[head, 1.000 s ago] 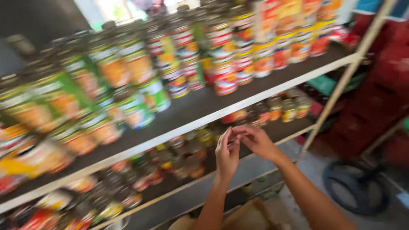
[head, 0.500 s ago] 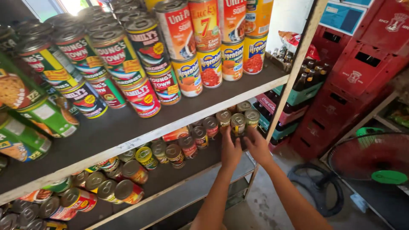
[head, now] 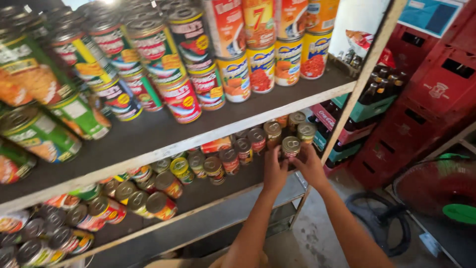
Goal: The recorder is picking canned goods from a store shelf and placing them into a cardboard box.
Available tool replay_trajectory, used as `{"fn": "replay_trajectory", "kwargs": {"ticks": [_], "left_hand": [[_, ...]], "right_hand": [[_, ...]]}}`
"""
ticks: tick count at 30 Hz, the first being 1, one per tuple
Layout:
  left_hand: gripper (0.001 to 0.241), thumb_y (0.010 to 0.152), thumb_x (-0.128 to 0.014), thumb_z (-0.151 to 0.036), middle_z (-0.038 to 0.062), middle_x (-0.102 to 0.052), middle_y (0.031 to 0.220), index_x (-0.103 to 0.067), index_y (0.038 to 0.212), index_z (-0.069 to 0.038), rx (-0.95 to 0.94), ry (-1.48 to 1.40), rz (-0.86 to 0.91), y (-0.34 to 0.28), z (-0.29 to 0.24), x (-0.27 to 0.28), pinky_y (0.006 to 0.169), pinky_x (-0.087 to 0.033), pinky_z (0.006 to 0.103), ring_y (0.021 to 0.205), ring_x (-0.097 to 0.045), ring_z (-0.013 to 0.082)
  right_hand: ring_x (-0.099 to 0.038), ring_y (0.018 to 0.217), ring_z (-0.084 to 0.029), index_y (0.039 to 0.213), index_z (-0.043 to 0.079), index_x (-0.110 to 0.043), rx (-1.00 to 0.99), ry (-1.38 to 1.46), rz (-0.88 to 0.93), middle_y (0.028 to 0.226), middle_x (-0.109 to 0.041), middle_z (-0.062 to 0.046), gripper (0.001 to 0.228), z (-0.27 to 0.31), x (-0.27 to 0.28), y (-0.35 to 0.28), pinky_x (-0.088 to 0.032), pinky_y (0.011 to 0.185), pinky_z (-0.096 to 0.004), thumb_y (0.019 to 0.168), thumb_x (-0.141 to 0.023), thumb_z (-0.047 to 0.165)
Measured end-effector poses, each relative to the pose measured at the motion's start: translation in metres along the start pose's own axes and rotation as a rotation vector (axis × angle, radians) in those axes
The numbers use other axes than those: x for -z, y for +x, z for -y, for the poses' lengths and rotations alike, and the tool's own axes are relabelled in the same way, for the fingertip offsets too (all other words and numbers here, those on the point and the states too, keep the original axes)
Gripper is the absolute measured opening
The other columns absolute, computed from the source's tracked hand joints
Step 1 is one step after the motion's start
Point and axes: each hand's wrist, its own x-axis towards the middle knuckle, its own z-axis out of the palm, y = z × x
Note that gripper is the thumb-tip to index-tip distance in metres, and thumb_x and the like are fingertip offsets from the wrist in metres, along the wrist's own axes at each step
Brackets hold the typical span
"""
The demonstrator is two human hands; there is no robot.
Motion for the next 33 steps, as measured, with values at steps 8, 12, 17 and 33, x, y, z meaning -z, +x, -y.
{"fn": "replay_trajectory", "kwargs": {"ticks": [8,12,17,33], "left_hand": [[0.058,0.094,-0.071,-0.011,0.02,-0.054,0.144,-0.046,0.147,-0.005,0.041,-0.144,0.015,-0.023,-0.027,0.082,0.091,-0.06,0.0373,0.128,-0.059,0.0334],[0.057,0.095,-0.073,-0.015,0.018,-0.055,0.143,-0.049,0.146,-0.005,-0.035,-0.1,-0.049,-0.031,-0.05,0.174,0.094,-0.061,0.0358,0.128,-0.061,0.0312],[0.053,0.093,-0.075,-0.016,0.016,-0.061,0.139,-0.056,0.14,-0.004,-0.036,-0.019,-0.174,-0.044,-0.093,0.317,0.092,-0.06,0.0349,0.121,-0.066,0.0286],[0.051,0.093,-0.077,-0.018,0.019,-0.067,0.128,-0.061,0.138,-0.003,-0.108,0.433,-0.691,-0.161,-0.038,0.682,0.1,-0.051,0.0419,0.116,-0.066,0.0348]], "right_hand": [[-0.066,0.116,-0.018,0.139,0.001,-0.049,-0.014,0.217,0.089,0.126,-0.066,-0.01,0.051,0.053,-0.056,-0.019,-0.054,0.1,-0.034,0.092,-0.067,-0.004],[-0.064,0.119,-0.016,0.14,0.004,-0.05,0.007,0.282,0.108,0.13,-0.064,-0.007,0.056,0.113,-0.128,-0.023,-0.053,0.102,-0.034,0.088,-0.069,-0.002],[-0.066,0.112,-0.015,0.138,0.004,-0.054,-0.016,0.247,0.225,0.123,-0.068,-0.007,0.051,0.163,-0.241,-0.028,-0.054,0.099,-0.033,0.09,-0.072,-0.001],[-0.071,0.093,-0.016,0.128,0.004,-0.063,0.348,0.085,0.474,0.105,-0.069,-0.009,0.049,0.277,-0.651,-0.106,-0.059,0.078,-0.03,0.085,-0.082,0.017]]}}
